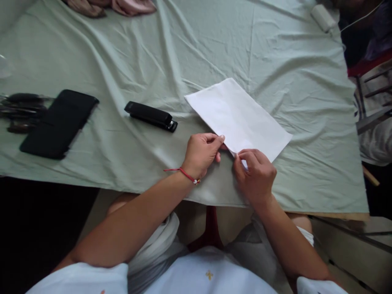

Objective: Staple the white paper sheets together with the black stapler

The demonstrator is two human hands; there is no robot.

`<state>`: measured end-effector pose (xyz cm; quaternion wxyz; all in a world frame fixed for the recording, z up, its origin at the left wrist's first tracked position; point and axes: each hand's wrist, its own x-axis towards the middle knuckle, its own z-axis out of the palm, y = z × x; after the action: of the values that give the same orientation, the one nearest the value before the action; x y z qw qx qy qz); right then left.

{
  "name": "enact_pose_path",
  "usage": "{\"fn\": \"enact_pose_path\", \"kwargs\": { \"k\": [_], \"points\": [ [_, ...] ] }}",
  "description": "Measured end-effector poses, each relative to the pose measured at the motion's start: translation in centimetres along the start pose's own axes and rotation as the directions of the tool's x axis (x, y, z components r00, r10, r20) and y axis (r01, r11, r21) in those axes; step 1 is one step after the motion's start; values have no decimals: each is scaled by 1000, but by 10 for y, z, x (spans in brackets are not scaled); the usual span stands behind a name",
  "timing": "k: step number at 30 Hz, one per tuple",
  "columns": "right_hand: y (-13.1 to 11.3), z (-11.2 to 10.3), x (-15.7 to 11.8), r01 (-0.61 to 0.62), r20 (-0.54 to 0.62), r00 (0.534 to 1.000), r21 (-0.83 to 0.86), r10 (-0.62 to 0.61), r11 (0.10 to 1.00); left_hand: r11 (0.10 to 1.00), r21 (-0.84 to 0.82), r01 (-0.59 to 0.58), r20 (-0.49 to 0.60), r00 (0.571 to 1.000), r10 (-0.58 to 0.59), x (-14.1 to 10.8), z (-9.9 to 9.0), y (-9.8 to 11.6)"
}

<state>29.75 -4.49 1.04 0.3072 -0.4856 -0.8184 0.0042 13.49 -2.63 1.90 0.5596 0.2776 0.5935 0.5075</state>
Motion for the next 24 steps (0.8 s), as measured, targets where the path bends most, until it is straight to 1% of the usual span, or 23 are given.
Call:
{"fn": "enact_pose_path", "kwargs": {
  "k": [4, 7, 9, 10, 11, 12, 13, 14, 15, 16, 17, 18, 19, 20, 21, 22, 23, 24],
  "points": [
    [1, -2, 0, 19, 44, 999, 26, -20, 999, 999, 8, -32, -5, 999, 32, 0, -1, -2],
    [8, -7, 2, -10, 57, 998, 133, 2, 991, 999, 2, -50, -26, 998, 50, 1, 0, -4],
    [19, -15, 4, -98, 30, 995, 191, 94, 977, 998, -49, -46, -47, 998, 44, 2, 0, -3],
    [26, -21, 5, -176, 21, 984, 193, 175, 965, 995, -90, -41, -53, 998, 36, 2, 1, -3],
    [35, -27, 6, -264, 8, 964, 182, 267, 947, 990, -137, -32, -57, 998, 25, 2, 1, -1],
    [46, -35, 7, -363, 7, 930, 183, 368, 914, 982, -186, -21, -58, 998, 10, 1, 1, 0],
    [56, -42, 7, -481, 62, 876, 208, 479, 852, 973, -232, -4, -55, 998, -9, 1, 1, 2],
    [67, -50, 6, -587, 166, 809, 236, 563, 774, 962, -273, 19, -50, 998, -34, 0, 1, 4],
    [77, -57, 4, -682, 301, 729, 246, 615, 688, 950, -310, 45, -44, 997, -61, -1, 0, 6],
    [86, -64, 2, -768, 447, 630, 237, 635, 595, 936, -346, 69, -38, 995, -88, -1, 0, 8],
    [93, -69, -1, -839, 597, 514, 200, 616, 507, 920, -381, 92, -32, 993, -113, -2, -1, 10],
    [97, -73, -4, -886, 720, 405, 156, 564, 437, 904, -414, 108, -28, 991, -131, -2, -2, 12],
    [99, -74, -8, -913, 807, 323, 129, 495, 386, 888, -444, 118, -24, 989, -144, -2, -2, 13],
    [99, -74, -11, -930, 850, 289, 142, 440, 338, 874, -471, 123, -22, 988, -151, -2, -3, 14],
    [97, -71, -13, -944, 864, 292, 192, 411, 267, 861, -492, 127, -19, 987, -157, -2, -3, 15],
    [93, -68, -15, -955, 876, 291, 241, 385, 174, 851, -509, 131, -16, 987, -162, -2, -3, 15],
    [89, -63, -15, -950, 871, 307, 305, 384, 70, 843, -521, 135, -12, 986, -165, -1, -2, 14],
    [85, -59, -14, -923, 846, 341, 384, 411, -24, 838, -529, 136, -9, 986, -166, -2, -1, 13]
  ]
}}
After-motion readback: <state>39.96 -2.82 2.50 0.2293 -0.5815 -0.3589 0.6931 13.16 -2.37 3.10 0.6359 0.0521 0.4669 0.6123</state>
